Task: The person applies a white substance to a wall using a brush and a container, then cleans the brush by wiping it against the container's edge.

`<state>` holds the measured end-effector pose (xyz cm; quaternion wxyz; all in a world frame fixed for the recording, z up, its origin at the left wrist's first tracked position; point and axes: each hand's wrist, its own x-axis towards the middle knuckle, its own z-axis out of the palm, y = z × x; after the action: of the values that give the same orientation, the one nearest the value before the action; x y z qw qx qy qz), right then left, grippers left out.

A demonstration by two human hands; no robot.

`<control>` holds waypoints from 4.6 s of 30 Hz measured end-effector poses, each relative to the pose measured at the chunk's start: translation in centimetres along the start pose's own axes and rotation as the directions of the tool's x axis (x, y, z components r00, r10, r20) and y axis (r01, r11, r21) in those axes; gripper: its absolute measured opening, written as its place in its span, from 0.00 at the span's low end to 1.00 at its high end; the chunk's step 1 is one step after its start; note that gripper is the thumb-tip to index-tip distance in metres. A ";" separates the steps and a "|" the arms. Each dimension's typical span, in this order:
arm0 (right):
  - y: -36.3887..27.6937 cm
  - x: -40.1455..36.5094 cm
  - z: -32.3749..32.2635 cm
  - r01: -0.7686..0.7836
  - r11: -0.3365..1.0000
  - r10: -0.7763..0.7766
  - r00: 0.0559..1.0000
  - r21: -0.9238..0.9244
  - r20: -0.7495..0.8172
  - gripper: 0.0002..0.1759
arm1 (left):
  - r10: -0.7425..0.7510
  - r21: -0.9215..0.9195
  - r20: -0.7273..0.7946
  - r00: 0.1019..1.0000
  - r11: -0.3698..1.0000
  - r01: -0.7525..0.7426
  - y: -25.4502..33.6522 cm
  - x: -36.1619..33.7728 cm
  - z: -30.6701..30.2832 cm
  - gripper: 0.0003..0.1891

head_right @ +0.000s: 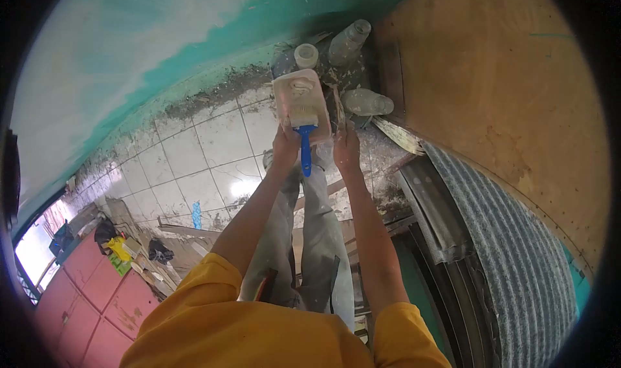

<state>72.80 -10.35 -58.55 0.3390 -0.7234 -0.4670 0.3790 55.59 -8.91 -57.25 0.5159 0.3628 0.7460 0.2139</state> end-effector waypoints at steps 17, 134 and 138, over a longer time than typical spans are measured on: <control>-5.1 5.0 4.1 0.178 0.933 -0.217 0.972 -0.312 -0.095 0.20 | 0.199 -0.393 0.029 0.980 0.904 -0.171 -2.5 -1.3 -5.6 0.25; -18.4 0.8 1.2 0.456 0.778 -0.364 0.888 -0.433 0.281 0.35 | 0.121 -0.587 -0.155 0.980 0.787 -0.190 -1.9 -3.0 -11.1 0.29; -17.7 3.3 1.9 0.396 0.853 -0.346 0.917 -0.339 0.201 0.36 | 0.147 -0.613 -0.127 0.981 0.766 -0.194 -0.8 -3.6 -12.0 0.29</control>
<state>64.68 -1.08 -45.23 0.2303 -0.6438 -0.6827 0.2576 44.94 -11.50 -51.05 0.5580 0.2307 0.6153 0.5068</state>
